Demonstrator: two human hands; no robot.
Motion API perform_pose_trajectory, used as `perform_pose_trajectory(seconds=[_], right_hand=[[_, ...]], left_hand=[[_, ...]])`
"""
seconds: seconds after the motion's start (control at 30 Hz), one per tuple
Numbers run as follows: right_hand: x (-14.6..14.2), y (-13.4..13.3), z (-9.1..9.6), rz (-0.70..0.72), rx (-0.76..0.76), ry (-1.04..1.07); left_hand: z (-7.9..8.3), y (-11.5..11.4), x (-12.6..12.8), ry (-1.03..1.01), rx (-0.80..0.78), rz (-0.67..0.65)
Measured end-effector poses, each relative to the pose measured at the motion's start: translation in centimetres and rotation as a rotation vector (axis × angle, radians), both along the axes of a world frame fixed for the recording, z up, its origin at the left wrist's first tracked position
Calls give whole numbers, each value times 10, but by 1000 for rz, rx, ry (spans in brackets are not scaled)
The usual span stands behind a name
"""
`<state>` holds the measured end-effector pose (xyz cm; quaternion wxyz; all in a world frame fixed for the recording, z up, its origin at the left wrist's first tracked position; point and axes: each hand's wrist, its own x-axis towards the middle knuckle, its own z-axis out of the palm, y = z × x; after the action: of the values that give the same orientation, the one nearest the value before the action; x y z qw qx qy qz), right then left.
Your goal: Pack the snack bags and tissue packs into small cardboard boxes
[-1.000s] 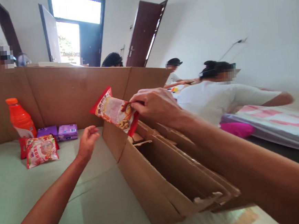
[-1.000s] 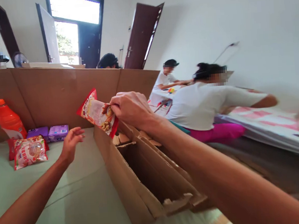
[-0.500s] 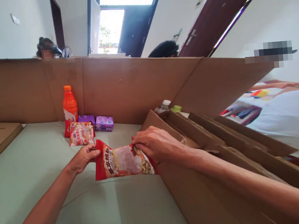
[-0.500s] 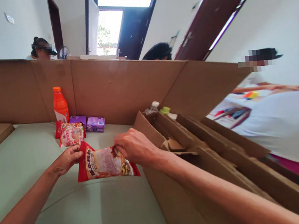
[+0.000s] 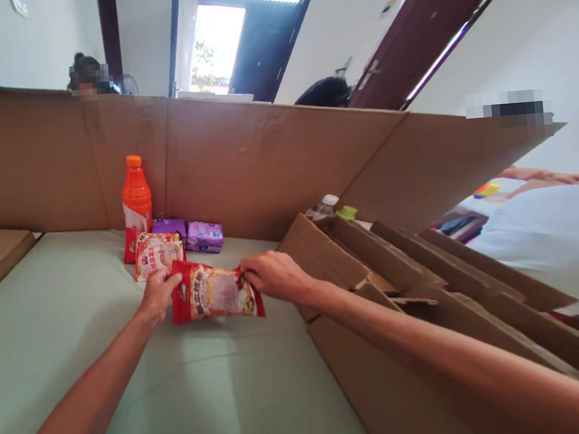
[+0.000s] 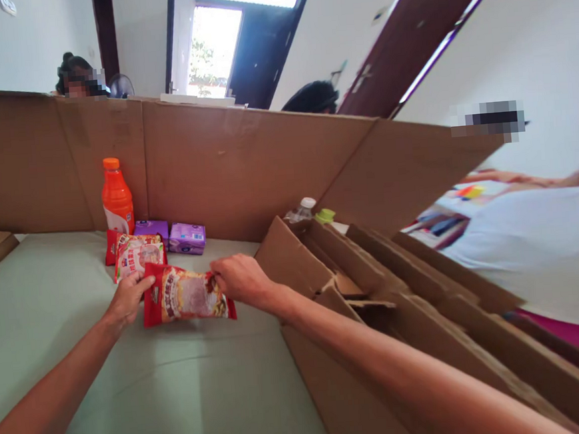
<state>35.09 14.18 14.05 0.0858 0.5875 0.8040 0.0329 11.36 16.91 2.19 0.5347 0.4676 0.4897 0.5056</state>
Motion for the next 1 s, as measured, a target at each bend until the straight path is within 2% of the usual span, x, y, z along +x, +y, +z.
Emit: perform_pose_trajectory(seconds=[0.07, 0.13, 0.23, 0.37, 0.47, 0.53, 0.63, 0.7, 0.77, 0.8, 0.87, 0.93, 1.0], right_hand=[[1, 22, 4, -57, 52, 24], [4, 39, 8, -102, 91, 50], [11, 42, 11, -125, 88, 86], [39, -2, 26, -132, 63, 144], [84, -49, 49, -157, 146, 293], [127, -80, 66, -205, 268, 431], [201, -126, 83, -402, 431, 574], [245, -154, 85, -566, 440, 635], [277, -176, 76, -693, 378, 663], [287, -184, 69, -734, 331, 665], [294, -197, 54, -724, 211, 636], [288, -206, 40, -620, 98, 599], [277, -213, 33, -502, 41, 585]], left_hand=[[13, 20, 0, 73, 91, 110], [23, 29, -2, 154, 187, 209], [27, 16, -7, 291, 309, 268], [18, -21, -5, 439, 413, 228], [18, -35, 12, 486, 476, 154], [22, -38, 33, 544, 551, 87], [36, -45, 75, 641, 770, -24], [53, -54, 108, 638, 912, -111], [74, -67, 141, 606, 1010, -195], [86, -74, 159, 590, 1052, -241], [110, -86, 195, 561, 1134, -354], [131, -95, 234, 538, 1230, -521], [144, -101, 274, 555, 1316, -713]])
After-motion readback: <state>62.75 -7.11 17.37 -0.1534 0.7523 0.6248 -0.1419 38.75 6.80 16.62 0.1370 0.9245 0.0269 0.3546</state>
